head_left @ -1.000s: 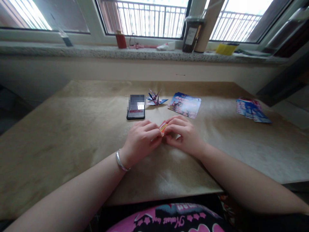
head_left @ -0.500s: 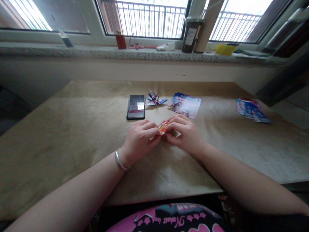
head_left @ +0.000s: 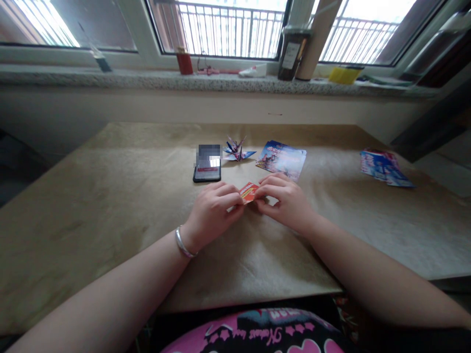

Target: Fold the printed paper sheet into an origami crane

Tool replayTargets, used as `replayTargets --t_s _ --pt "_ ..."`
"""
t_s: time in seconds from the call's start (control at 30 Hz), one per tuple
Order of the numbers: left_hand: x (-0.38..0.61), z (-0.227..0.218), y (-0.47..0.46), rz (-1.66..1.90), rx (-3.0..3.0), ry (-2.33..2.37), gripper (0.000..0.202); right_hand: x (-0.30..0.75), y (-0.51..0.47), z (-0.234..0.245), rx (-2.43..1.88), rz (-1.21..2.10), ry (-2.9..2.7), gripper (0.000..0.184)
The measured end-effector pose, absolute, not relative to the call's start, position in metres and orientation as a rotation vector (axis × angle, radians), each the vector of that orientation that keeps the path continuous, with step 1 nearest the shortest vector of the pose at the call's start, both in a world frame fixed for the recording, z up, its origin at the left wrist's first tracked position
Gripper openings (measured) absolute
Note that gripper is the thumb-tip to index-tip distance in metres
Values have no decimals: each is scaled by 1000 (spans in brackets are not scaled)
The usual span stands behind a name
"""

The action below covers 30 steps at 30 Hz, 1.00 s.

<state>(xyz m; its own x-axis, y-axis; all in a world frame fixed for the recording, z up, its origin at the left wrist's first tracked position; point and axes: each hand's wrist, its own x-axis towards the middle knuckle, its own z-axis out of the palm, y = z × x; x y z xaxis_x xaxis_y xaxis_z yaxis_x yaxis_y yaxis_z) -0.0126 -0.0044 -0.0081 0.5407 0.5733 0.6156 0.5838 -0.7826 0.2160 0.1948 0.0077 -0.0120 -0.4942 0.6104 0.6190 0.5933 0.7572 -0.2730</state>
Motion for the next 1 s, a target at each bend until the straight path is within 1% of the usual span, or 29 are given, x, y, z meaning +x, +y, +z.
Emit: replayTargets --t_s 0.23,0.3,0.4,0.43,0.63,0.77,0.8,0.93,1.0 --pt "-14 -8 -4 -1117 -2726 -1031 21 195 7 -11 -906 15 -2225 7" --pt "-15 -10 -3 -1172 -2726 -1045 18 195 7 -12 -908 10 -2206 7" --pt "-17 -13 -1 -1241 -2748 -1122 5 197 7 -13 -915 -15 -2168 7" --pt "-18 -14 0 -1260 -2753 -1160 5 197 8 -13 -918 -31 -2153 7" --pt "-22 -20 8 -1458 -2724 -1567 19 201 12 -14 -919 -128 -2113 9" --pt "-23 -30 14 -1667 -2701 -1826 33 202 14 -15 -898 -162 -2118 9" --pt "-23 -31 15 -1728 -2744 -1867 34 203 14 -15 -893 -168 -2119 10" --pt "-22 -29 14 -1936 -2940 -1909 47 202 15 -16 -884 -149 -2164 10" --pt "-20 -25 12 -2055 -2920 -1959 46 201 15 -15 -856 -121 -2211 10"
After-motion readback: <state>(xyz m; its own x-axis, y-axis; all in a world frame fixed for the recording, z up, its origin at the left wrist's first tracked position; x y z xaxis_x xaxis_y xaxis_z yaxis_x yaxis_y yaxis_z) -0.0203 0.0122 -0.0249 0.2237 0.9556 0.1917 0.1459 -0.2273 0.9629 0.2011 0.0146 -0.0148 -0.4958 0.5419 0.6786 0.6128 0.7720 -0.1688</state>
